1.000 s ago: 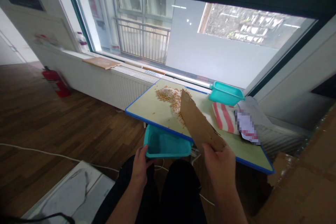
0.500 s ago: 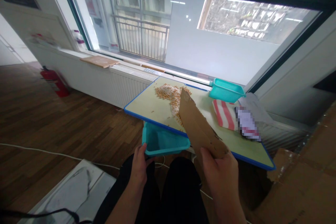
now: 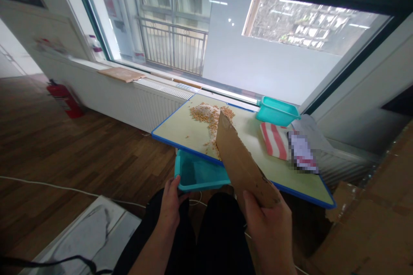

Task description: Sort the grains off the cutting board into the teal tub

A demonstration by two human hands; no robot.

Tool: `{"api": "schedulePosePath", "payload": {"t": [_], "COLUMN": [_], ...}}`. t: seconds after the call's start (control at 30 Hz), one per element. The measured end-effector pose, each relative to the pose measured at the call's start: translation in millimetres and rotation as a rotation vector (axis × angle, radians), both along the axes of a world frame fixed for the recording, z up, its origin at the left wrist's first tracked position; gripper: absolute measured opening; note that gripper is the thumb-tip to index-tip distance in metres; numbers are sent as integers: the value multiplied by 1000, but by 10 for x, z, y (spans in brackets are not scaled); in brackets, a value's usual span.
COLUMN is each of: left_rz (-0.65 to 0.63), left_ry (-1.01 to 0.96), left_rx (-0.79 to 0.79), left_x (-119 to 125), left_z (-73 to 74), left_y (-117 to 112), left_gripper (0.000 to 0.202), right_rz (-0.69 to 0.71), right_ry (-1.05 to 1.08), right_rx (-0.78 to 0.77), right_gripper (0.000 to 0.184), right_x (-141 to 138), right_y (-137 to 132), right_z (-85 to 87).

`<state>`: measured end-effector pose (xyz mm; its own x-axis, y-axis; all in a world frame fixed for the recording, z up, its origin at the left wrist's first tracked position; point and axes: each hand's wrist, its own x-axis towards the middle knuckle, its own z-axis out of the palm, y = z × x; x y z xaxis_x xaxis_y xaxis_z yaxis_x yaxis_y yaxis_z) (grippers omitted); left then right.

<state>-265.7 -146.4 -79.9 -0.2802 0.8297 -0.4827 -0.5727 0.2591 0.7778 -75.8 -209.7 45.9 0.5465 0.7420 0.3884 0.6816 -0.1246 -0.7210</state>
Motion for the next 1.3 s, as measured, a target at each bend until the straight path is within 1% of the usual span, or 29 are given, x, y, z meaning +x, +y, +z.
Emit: {"api": "schedulePosePath", "payload": {"t": [0.3, 0.4, 0.5, 0.57, 0.67, 0.73, 0.8, 0.83, 0.9, 0.97, 1.03, 1.1, 1.2, 1.3], "left_rz": [1, 3, 6, 8, 13, 18, 28, 31, 30, 24, 20, 27, 50, 60], "left_ry": [8, 20, 25, 23, 25, 21, 11, 9, 18, 28, 30, 33, 34, 21], "left_rx": [-7, -15, -24, -22, -25, -27, -18, -13, -12, -16, -14, 4, 10, 5], "left_x": [-11, -24, -32, -33, -35, -46, -71, -88, -126, -161, -185, -198, -208, -222], "left_z": [-27, -11, -3, -8, -23, -33, -39, -41, -43, -44, -50, -62, -83, -100], "left_y": [3, 6, 15, 20, 24, 27, 35, 40, 52, 63, 72, 79, 88, 96], "left_gripper": [43, 40, 34, 33, 32, 32, 33, 34, 38, 44, 48, 50, 51, 53], "right_rz": [31, 20, 18, 30, 10, -16, 16, 63, 202, 364, 522, 615, 681, 713], "right_ry": [74, 87, 79, 68, 8, -47, -95, -110, -128, -140, -163, -91, 128, 366], "right_rx": [-11, -2, -26, -39, -10, 27, 64, 97, 189, 283, 310, 270, 109, 26], "right_gripper": [38, 37, 36, 35, 34, 32, 27, 24, 21, 20, 19, 21, 26, 29], "right_x": [-69, -104, -94, -61, 4, 38, 55, 58, 52, 32, -6, -60, -144, -189], "right_y": [-145, -196, -242, -261, -261, -225, -133, -57, 167, 493, 896, 1326, 1899, 2286], "right_z": [9, 17, 28, 33, 41, 61, 102, 131, 198, 267, 326, 361, 347, 262]}}
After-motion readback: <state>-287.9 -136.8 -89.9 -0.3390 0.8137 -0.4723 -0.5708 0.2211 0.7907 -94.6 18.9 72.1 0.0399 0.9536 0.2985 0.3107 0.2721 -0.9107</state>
